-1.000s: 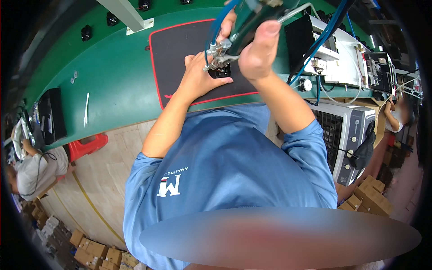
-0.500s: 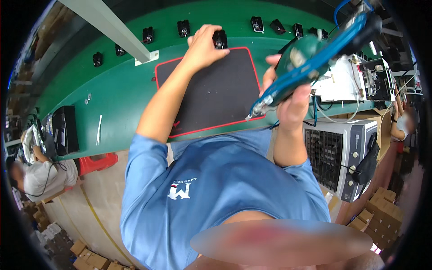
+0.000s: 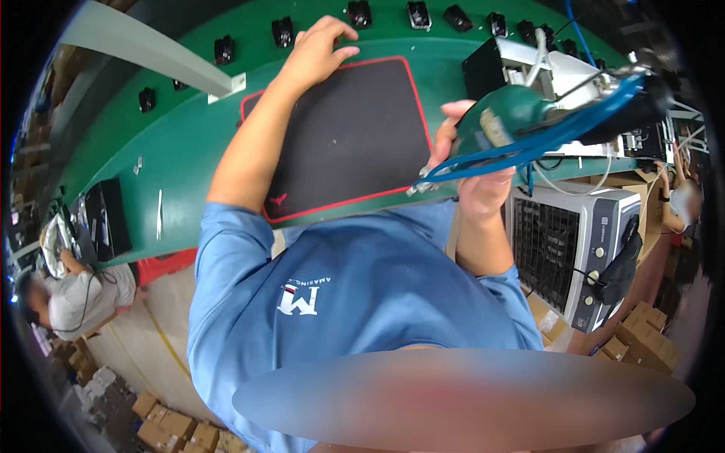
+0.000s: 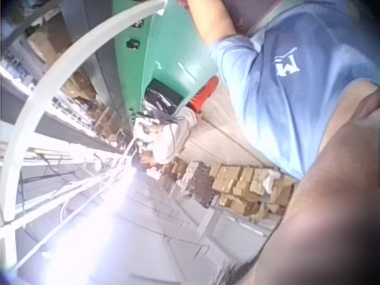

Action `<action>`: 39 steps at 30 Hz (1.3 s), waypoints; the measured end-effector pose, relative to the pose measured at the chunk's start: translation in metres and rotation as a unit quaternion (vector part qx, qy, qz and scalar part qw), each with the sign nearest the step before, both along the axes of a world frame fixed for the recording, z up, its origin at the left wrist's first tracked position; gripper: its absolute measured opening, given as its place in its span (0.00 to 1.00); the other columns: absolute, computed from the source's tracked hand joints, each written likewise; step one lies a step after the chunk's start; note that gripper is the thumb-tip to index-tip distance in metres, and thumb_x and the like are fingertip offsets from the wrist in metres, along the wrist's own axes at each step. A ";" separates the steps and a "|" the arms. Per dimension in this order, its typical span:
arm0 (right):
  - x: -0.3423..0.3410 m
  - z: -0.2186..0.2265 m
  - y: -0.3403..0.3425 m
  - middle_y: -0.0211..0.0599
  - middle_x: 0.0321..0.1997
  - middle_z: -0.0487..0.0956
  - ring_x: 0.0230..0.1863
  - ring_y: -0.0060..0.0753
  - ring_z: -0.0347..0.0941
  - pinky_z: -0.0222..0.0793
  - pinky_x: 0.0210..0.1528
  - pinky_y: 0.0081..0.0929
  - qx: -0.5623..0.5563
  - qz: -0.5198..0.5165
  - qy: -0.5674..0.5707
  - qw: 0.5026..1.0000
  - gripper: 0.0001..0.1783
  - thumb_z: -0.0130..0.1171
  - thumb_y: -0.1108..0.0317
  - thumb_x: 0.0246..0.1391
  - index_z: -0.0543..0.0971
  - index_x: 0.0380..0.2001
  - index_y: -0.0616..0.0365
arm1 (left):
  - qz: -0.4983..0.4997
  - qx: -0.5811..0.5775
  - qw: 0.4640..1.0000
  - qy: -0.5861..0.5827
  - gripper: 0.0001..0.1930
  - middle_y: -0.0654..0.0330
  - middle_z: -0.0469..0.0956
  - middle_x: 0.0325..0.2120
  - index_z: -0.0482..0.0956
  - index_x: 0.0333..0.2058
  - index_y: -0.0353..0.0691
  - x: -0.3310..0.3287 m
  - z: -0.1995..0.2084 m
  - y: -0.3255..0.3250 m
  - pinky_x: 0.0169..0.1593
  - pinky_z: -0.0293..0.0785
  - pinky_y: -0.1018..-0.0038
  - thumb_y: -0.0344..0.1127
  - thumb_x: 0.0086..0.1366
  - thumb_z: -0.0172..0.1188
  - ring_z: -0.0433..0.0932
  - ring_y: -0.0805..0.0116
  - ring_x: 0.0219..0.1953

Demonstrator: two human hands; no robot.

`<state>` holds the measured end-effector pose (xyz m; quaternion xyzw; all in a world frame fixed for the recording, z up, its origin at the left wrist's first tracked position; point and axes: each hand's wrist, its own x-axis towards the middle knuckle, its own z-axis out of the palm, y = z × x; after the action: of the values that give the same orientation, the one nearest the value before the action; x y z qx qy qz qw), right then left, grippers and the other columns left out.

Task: Assemble electronic components using a pneumatic screwdriver on an assembly line.

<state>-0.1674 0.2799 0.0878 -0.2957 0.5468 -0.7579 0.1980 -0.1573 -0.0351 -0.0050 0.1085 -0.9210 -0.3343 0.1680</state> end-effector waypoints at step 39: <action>-0.027 -0.006 0.022 0.49 0.45 0.81 0.44 0.48 0.80 0.75 0.47 0.36 -0.066 0.147 0.142 0.977 0.30 0.60 0.47 0.65 0.75 0.54 0.65 | -0.177 -0.175 0.956 0.156 0.10 0.67 0.78 0.45 0.91 0.40 0.57 -0.156 0.069 0.179 0.57 0.61 0.57 0.43 0.58 0.72 0.71 0.58 0.54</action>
<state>-0.1940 0.3023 0.0819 -0.4900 0.4685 -0.7053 0.2071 -0.3137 0.1442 0.0643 -0.1409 -0.9318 -0.2052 0.2641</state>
